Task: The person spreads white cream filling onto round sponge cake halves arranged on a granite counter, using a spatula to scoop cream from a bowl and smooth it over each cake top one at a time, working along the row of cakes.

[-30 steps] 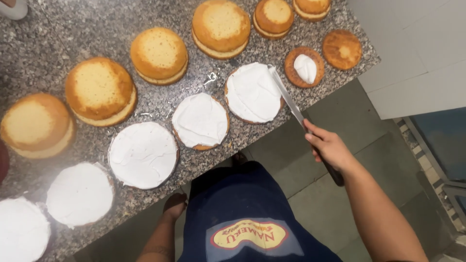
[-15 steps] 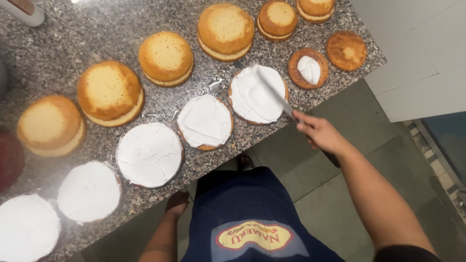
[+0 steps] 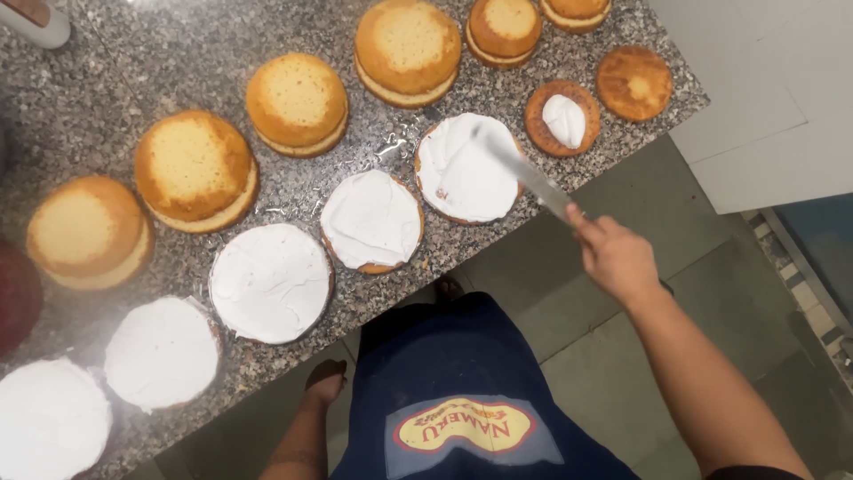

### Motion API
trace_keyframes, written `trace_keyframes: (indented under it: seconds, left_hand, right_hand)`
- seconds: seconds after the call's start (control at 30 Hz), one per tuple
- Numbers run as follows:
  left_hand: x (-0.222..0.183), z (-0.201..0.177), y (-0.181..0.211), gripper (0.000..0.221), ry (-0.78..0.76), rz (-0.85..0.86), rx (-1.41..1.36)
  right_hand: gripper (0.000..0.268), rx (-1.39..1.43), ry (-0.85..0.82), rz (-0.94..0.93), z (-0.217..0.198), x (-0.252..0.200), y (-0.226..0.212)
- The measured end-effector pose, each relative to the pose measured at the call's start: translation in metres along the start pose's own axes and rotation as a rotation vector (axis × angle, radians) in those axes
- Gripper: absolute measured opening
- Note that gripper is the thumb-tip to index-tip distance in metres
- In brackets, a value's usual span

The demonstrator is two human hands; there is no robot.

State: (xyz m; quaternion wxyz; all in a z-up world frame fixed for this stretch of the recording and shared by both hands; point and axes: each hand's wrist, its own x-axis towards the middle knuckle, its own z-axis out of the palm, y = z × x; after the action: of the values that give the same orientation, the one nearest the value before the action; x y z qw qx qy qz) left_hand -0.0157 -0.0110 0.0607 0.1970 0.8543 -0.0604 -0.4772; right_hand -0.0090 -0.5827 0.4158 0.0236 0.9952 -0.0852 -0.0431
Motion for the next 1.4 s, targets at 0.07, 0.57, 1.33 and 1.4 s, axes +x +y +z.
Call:
trace_keyframes:
  seconds: [0.07,0.57,1.33,1.4]
  left_hand:
    - [-0.002,-0.018,0.014,0.042,0.019,-0.086,-0.139]
    - [0.020,0.002,0.009,0.025,0.029,0.071,-0.030]
    - [0.010,-0.012,0.040,0.050,0.058,-0.110,-0.315]
    - [0.010,-0.015,0.043,0.052,0.109,-0.088,-0.300]
  right_hand:
    - [0.056,0.197,0.092,0.008,0.008,0.006,0.005]
    - [0.050,0.571,0.035,0.313,-0.003,-0.005,0.033]
    - [0.046,-0.016,0.011,0.221,-0.021,0.021,0.059]
    - [0.049,0.861,-0.325,0.608,-0.034,0.025,0.067]
